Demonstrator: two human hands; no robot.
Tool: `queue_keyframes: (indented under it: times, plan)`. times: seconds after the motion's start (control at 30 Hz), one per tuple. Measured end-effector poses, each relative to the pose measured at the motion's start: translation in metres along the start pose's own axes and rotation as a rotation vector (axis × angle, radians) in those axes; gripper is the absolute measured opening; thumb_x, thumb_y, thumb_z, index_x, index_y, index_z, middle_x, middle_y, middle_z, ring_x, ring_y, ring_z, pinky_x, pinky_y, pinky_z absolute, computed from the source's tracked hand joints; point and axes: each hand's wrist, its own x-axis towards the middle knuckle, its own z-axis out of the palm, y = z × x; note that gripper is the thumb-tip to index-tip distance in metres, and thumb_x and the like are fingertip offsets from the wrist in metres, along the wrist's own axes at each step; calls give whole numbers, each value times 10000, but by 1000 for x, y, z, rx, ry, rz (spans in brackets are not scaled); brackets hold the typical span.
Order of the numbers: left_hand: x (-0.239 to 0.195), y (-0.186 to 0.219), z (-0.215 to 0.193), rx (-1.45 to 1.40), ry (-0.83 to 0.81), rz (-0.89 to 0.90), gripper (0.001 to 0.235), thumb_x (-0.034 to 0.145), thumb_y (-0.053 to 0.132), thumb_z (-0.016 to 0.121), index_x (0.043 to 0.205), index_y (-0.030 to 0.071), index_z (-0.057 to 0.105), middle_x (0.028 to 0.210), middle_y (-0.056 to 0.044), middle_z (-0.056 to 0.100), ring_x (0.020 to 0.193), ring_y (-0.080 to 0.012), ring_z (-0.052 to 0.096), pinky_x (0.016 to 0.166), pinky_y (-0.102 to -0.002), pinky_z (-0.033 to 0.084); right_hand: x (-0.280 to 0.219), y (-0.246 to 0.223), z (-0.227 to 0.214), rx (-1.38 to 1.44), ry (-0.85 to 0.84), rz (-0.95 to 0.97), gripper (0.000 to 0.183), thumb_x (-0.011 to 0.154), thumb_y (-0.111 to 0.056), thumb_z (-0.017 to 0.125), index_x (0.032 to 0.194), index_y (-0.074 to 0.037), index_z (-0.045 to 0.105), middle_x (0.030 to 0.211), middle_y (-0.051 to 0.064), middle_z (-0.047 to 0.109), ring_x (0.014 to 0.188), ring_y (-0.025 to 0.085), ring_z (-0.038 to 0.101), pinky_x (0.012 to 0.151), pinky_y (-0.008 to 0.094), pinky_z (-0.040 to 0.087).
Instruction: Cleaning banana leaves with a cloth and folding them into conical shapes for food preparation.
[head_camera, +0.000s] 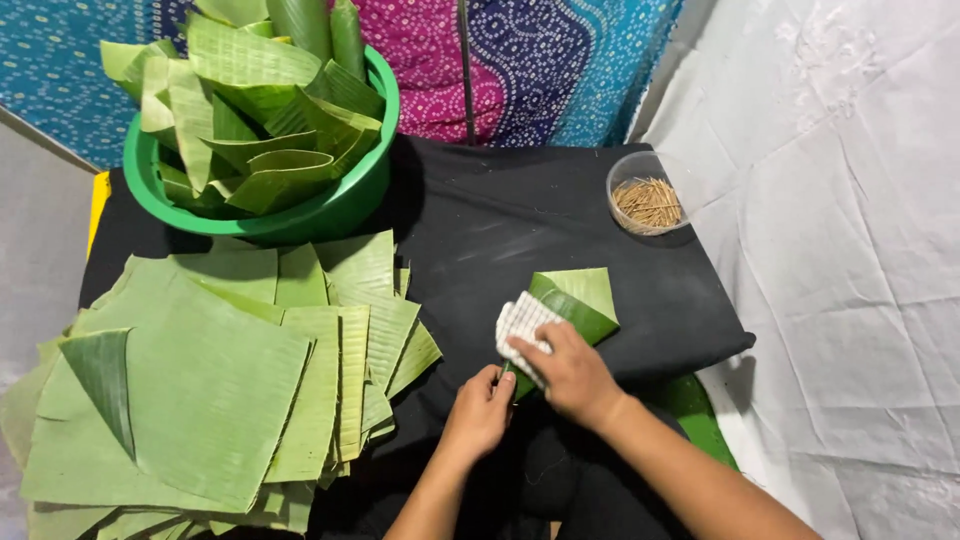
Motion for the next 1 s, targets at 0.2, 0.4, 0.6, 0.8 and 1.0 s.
queue_keyframes:
  times: [0.2,0.4,0.6,0.8,1.0]
  plan:
    - [-2,8,0,-8,-17,-29,270,1022,285,536,939,66,670,619,-33,635,519,-153,574,548,-306,467,8,79,0,-166,-263,418,523,937,-125,522,1415,-311,625,1178,85,480,985,223,544,842,321,546]
    - [1,2,2,-15,-11,17,289,1017,294,540,900,56,655,601,-39,625,508,-158,561,541,-310,457,13,100,-26,-120,-72,517,550,820,19,582,1293,-223,722,1097,78,512,1048,268,514,923,345,491]
    - [-2,10,0,-2,-14,-24,286,1030,287,539,891,60,643,625,-30,618,539,-150,555,567,-310,463,18,36,-53,-140,357,196,583,771,47,486,1277,-105,733,1056,136,516,987,287,480,870,359,452]
    - [11,-15,6,49,7,-39,271,904,181,541,877,-37,700,724,-116,725,613,-217,661,592,-355,543,6,-30,-5,56,-13,-94,475,791,-58,619,1253,-122,709,1054,103,535,896,290,534,825,378,477]
    - [5,-5,3,3,-9,4,249,1013,269,551,926,65,663,643,-38,637,557,-162,576,572,-326,478,12,22,18,-118,-35,34,510,783,-82,622,1267,-208,717,1055,92,525,909,266,531,806,356,502]
